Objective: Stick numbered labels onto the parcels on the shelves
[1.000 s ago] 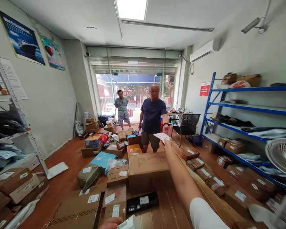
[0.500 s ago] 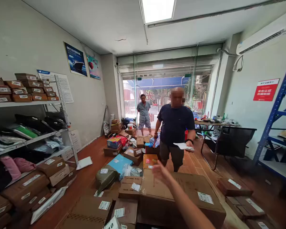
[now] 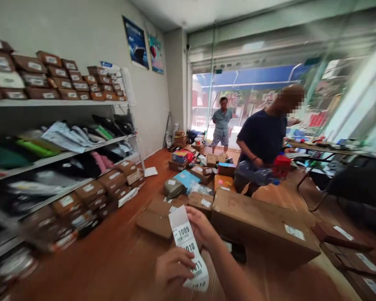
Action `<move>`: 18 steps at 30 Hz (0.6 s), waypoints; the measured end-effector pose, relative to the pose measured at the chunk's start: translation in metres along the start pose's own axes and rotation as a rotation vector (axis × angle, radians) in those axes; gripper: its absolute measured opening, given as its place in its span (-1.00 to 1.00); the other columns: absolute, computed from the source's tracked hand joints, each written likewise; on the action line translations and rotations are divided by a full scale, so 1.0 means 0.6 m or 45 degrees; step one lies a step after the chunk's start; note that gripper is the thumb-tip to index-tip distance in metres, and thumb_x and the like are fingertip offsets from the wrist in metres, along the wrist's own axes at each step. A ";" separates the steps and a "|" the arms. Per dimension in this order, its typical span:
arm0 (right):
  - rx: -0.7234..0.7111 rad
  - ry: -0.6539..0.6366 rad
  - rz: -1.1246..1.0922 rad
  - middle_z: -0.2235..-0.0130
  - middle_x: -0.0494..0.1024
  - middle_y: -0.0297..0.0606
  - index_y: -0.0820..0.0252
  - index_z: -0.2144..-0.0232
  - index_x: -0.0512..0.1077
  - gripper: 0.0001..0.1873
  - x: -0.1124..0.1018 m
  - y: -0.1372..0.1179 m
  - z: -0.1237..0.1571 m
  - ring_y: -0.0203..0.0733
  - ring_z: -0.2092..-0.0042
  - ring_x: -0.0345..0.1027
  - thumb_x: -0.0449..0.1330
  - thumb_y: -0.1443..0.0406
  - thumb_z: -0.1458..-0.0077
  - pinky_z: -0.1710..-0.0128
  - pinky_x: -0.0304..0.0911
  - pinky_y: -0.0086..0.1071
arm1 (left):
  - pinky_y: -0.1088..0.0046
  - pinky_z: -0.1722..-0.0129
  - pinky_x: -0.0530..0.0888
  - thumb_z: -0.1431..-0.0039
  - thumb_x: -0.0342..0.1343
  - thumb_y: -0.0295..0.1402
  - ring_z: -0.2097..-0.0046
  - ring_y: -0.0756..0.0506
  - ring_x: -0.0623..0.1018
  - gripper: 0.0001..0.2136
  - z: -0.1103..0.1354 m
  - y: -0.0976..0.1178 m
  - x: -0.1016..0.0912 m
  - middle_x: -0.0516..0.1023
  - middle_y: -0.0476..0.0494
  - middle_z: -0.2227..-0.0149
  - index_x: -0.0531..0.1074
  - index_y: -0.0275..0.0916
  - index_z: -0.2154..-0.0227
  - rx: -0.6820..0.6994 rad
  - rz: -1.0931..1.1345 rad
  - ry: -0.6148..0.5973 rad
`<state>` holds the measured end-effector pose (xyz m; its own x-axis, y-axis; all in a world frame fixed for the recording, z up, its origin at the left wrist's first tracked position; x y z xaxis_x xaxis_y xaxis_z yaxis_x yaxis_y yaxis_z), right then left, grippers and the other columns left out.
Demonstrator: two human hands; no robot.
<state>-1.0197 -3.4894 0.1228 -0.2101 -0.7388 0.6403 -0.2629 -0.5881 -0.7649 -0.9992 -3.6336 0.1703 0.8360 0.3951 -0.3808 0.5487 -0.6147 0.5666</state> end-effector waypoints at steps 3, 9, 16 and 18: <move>0.106 -0.117 0.011 0.31 0.59 -0.27 0.21 0.17 0.45 -0.60 0.121 0.099 -0.058 -0.28 0.33 0.47 0.40 0.28 0.11 0.26 0.33 -0.43 | 0.29 0.02 0.48 -0.20 0.08 -0.54 0.00 -0.13 0.52 -0.76 0.092 0.032 -0.122 0.60 -0.18 0.17 0.51 -0.12 0.16 -0.171 -0.114 -0.045; 0.269 -0.308 0.016 0.39 0.58 -0.33 0.20 0.25 0.43 -0.69 0.405 0.335 -0.182 -0.34 0.42 0.44 0.39 0.27 0.07 0.40 0.33 -0.50 | 0.23 -0.03 0.44 -0.20 0.05 -0.58 -0.05 -0.13 0.48 -0.72 0.289 0.110 -0.391 0.57 -0.14 0.17 0.51 -0.07 0.15 -0.457 -0.394 0.245; 0.184 -0.329 -0.017 0.42 0.53 -0.46 0.04 0.26 0.27 -0.64 0.678 0.535 -0.298 -0.38 0.50 0.36 0.37 0.26 0.04 0.53 0.24 -0.54 | 0.14 -0.02 0.45 -0.11 0.16 -0.07 -0.24 -0.26 0.27 -0.35 0.562 0.104 -0.604 0.16 -0.24 -0.26 0.05 0.07 -0.23 -0.740 -0.156 1.548; 0.163 -0.356 0.033 0.40 0.53 -0.43 0.05 0.24 0.32 -0.66 0.735 0.582 -0.333 -0.38 0.49 0.36 0.37 0.25 0.04 0.54 0.23 -0.54 | 0.21 0.07 0.49 0.10 0.34 -0.10 -0.05 -0.24 0.47 -0.23 0.623 0.045 -0.625 0.40 -0.27 -0.09 0.15 -0.04 -0.18 -0.854 0.127 1.571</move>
<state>-1.3923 -3.9545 0.1524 0.0566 -0.8054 0.5900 -0.1365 -0.5917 -0.7945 -1.3016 -4.0533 0.0554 0.1501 0.9209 0.3597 0.0956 -0.3757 0.9218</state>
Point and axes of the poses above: each hand's wrist, its own z-axis away from the middle knuckle, its own x-axis out of the palm, y = z × x, the point moved 8 cm from there along -z, towards the middle knuckle
